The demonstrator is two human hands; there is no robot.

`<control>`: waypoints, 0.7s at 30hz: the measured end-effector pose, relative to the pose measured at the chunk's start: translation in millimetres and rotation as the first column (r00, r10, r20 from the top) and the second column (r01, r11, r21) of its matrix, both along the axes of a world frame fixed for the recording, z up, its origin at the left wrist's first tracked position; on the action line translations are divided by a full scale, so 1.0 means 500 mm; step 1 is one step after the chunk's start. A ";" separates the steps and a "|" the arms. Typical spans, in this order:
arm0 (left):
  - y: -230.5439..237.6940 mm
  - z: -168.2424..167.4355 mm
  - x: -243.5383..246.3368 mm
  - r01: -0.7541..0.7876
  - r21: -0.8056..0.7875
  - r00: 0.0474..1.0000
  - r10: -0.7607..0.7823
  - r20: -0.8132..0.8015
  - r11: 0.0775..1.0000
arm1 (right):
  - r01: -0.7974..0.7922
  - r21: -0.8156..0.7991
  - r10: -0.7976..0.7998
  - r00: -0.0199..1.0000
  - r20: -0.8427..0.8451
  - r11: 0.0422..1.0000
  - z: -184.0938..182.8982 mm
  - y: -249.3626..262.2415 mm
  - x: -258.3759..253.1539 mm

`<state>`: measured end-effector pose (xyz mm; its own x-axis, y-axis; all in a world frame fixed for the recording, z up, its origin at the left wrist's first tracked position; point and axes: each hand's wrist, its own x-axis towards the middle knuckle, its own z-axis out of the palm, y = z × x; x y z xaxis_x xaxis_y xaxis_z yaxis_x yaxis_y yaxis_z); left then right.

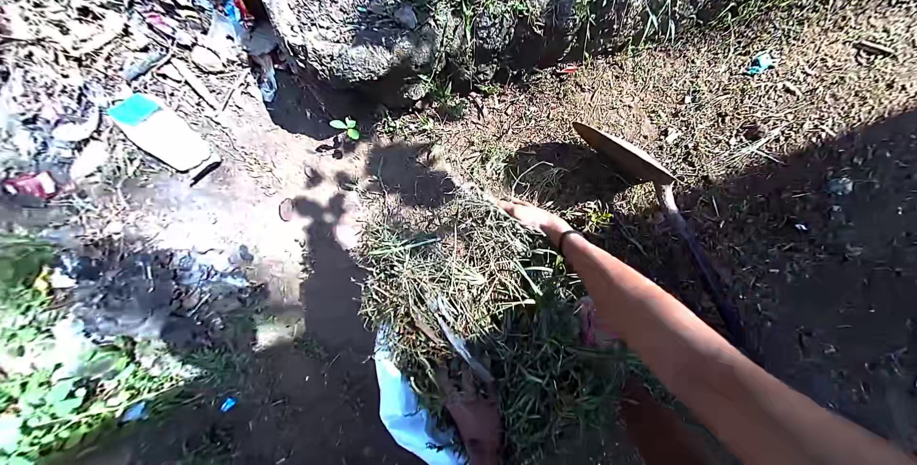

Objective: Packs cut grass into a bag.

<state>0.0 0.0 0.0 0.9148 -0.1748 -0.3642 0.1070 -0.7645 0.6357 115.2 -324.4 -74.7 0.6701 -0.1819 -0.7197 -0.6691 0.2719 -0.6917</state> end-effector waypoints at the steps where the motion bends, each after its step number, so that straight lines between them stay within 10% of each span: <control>1: -0.001 0.000 0.001 -0.018 -0.015 1.000 0.018 -0.015 1.000 | -0.056 0.054 0.053 0.997 0.057 0.997 0.002 0.041 0.038; 7: 0.005 0.018 0.028 0.164 0.170 0.981 -0.180 0.079 0.972 | -0.349 -0.248 0.419 0.841 0.341 0.903 0.157 0.206 0.062; 12: 0.030 0.063 0.061 0.325 0.341 0.936 -0.251 -0.245 0.882 | -0.494 -0.685 0.784 0.592 0.186 0.535 0.247 0.317 -0.003; 21: 0.161 0.246 0.224 0.423 -0.240 0.596 -0.468 -0.653 0.874 | -0.436 -0.823 0.838 0.539 0.086 0.365 0.250 0.417 -0.090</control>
<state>112.2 80.4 123.0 0.2225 -0.5324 -0.8167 0.1741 -0.8026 0.5706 70.3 -115.9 50.2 0.9592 0.2031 -0.1967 0.0198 -0.7424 -0.6697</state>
